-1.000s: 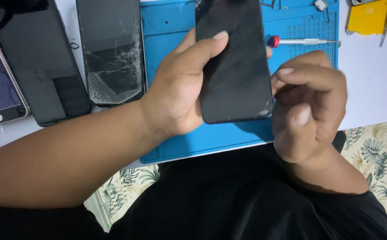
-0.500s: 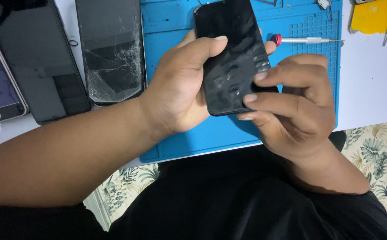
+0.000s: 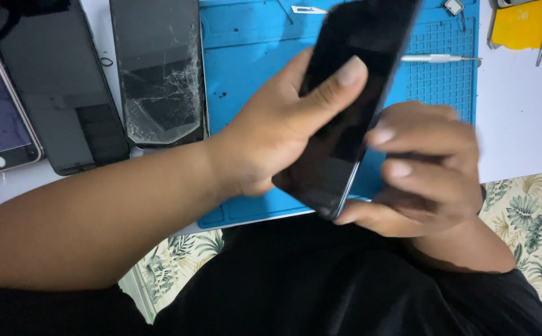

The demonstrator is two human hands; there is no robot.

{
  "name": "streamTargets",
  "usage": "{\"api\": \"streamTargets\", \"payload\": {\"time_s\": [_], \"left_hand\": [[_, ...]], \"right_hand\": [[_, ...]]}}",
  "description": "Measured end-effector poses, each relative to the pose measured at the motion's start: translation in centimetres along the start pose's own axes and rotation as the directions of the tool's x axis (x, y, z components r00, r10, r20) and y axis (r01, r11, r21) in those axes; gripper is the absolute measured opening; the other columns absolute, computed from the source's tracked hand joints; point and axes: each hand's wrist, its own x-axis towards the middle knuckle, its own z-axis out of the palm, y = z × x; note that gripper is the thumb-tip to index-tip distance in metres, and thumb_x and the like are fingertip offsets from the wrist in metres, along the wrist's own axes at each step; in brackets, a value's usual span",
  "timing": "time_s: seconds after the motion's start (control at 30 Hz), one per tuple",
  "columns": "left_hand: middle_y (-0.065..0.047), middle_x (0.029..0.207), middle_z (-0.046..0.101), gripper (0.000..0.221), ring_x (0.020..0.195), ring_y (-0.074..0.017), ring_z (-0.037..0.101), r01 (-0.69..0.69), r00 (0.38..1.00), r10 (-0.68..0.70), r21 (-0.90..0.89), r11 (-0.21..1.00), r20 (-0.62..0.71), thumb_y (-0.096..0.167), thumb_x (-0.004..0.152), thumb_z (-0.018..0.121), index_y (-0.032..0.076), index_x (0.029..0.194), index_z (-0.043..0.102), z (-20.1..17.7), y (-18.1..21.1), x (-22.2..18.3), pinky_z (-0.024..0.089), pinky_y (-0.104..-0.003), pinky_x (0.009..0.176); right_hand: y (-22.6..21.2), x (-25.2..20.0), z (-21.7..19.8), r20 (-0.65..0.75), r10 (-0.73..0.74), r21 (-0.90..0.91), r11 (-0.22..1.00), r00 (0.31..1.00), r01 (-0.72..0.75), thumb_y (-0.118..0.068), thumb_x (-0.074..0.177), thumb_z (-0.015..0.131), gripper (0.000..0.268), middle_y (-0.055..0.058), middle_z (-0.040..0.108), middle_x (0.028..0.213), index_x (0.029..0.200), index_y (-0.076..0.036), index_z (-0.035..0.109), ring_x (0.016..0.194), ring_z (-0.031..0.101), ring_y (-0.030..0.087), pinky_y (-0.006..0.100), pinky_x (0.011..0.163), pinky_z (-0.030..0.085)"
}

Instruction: Disassembling a mobile phone, removing the back cover, and inspecting/manipulating internal motherboard components and connectors.

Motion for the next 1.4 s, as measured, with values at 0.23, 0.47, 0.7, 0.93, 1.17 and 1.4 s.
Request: {"api": "streamTargets", "payload": {"time_s": [0.23, 0.47, 0.7, 0.93, 1.17, 1.4], "left_hand": [[-0.001, 0.112, 0.063, 0.080, 0.107, -0.0122, 0.065, 0.087, 0.993, -0.108, 0.366, 0.927, 0.037, 0.066, 0.070, 0.052, 0.011, 0.128, 0.052, 1.2, 1.3, -1.0, 0.055, -0.028, 0.091], [-0.013, 0.146, 0.051, 0.077, 0.141, -0.0228, 0.051, -0.242, 0.963, 0.146, 0.484, 0.841, 0.229, 0.058, 0.097, 0.038, 0.005, 0.152, 0.031, 0.4, -0.2, -1.8, 0.043, -0.039, 0.120], [-0.006, 0.131, 0.065, 0.077, 0.126, -0.0193, 0.062, -0.180, 0.970, 0.045, 0.580, 0.794, 0.240, 0.062, 0.093, 0.031, 0.009, 0.149, 0.038, 0.4, 0.5, -1.7, 0.049, -0.035, 0.105], [-0.009, 0.133, 0.066, 0.066, 0.125, -0.0234, 0.065, -0.210, 0.957, 0.036, 0.600, 0.772, 0.288, 0.056, 0.098, 0.027, 0.011, 0.142, 0.048, 0.5, 0.8, -1.8, 0.048, -0.038, 0.106], [-0.001, 0.109, 0.066, 0.082, 0.106, -0.0136, 0.064, -0.028, 0.983, -0.087, 0.598, 0.801, 0.163, 0.066, 0.083, 0.039, 0.010, 0.142, 0.048, 0.9, 1.1, -1.6, 0.051, -0.031, 0.091], [-0.001, 0.117, 0.071, 0.073, 0.115, -0.0131, 0.066, -0.036, 0.996, -0.020, 0.591, 0.806, 0.087, 0.063, 0.083, 0.042, 0.014, 0.135, 0.057, 1.2, 0.6, -2.1, 0.048, -0.030, 0.099]], "right_hand": [[0.3, -0.2, 0.4, -0.238, 0.038, -0.208, 0.974, 0.971, -0.089, -0.036, 0.103, 0.067, 0.038, 0.019, 0.041, 0.144, 0.130, -0.011, 0.059, 0.130, 0.049, 0.033, 0.049, 0.104, 0.045], [1.1, -0.5, 0.4, -0.332, 0.127, -0.078, 0.984, 0.935, -0.161, -0.043, 0.076, 0.087, 0.087, 0.010, 0.037, 0.163, 0.150, -0.016, 0.048, 0.156, 0.040, 0.024, 0.054, 0.127, 0.049], [-0.5, 0.7, 0.5, -0.287, 0.228, -0.100, 0.959, 0.930, -0.266, -0.033, 0.101, 0.067, 0.064, 0.020, 0.046, 0.151, 0.154, -0.006, 0.043, 0.149, 0.046, 0.033, 0.050, 0.129, 0.046], [-1.4, 1.6, 0.3, -0.278, 0.486, 0.068, 0.870, 0.828, -0.488, -0.041, 0.091, 0.075, 0.055, 0.013, 0.052, 0.121, 0.127, -0.008, 0.050, 0.116, 0.054, 0.024, 0.034, 0.103, 0.048], [-2.2, 2.2, 0.5, -0.250, 0.648, 0.282, 0.759, 0.719, -0.587, -0.043, 0.109, 0.058, 0.048, 0.014, 0.059, 0.127, 0.136, -0.003, 0.054, 0.123, 0.059, 0.022, 0.041, 0.128, 0.049], [-2.4, 2.6, 1.2, -0.270, 0.640, 0.331, 0.763, 0.719, -0.555, -0.041, 0.112, 0.058, 0.044, 0.014, 0.056, 0.134, 0.135, -0.005, 0.051, 0.132, 0.058, 0.024, 0.042, 0.133, 0.049]]}}
